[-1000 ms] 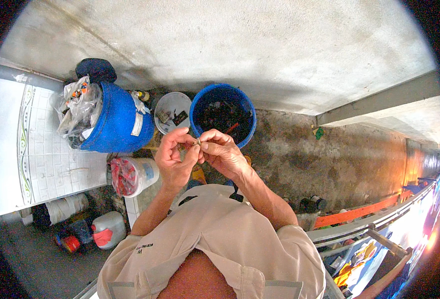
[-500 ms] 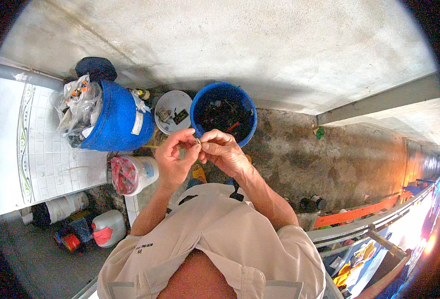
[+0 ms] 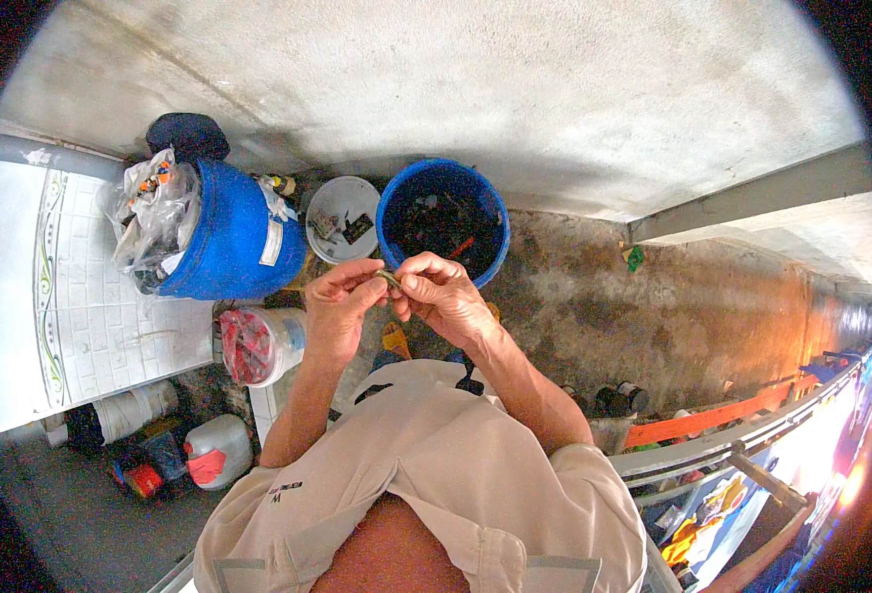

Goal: The person rummages through a blue bucket filled with dark debris and small objects, picking up and inspecting individual items such as a small metallic piece and a white plastic component. The person repeatedly reaches into the bucket, sifts through the contents, and examines selected pieces before placing them back.

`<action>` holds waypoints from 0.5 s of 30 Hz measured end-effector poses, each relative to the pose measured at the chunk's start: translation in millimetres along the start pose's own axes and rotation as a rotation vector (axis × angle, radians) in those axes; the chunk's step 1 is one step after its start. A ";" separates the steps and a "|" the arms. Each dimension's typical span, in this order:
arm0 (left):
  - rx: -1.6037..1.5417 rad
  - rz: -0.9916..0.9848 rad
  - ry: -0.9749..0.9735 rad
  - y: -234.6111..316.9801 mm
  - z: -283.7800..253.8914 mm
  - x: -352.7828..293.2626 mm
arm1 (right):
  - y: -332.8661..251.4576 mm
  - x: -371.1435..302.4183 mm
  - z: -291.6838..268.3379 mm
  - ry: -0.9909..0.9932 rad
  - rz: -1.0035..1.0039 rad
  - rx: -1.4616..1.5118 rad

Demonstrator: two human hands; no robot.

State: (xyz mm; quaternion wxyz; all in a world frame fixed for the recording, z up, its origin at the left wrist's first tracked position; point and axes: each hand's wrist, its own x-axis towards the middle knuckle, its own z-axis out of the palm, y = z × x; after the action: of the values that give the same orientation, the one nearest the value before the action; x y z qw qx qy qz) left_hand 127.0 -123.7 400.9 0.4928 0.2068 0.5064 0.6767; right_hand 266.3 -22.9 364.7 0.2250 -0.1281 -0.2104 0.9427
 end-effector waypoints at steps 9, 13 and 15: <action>-0.074 -0.035 0.006 -2.8 -0.3 3.3 | 0.4 0.9 0.0 0.040 -0.006 0.013; -0.074 -0.060 0.022 -2.6 1.1 4.4 | -0.1 1.9 -0.4 0.042 -0.004 0.018; -0.074 -0.076 0.027 -1.3 2.4 4.9 | 0.6 3.0 -2.4 0.031 -0.004 0.024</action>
State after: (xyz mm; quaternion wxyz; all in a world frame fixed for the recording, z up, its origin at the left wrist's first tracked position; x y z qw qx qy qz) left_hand 127.4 -118.2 399.7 0.5185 0.1602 0.4951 0.6785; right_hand 264.3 -21.2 361.9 0.2316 -0.1398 -0.1957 0.9426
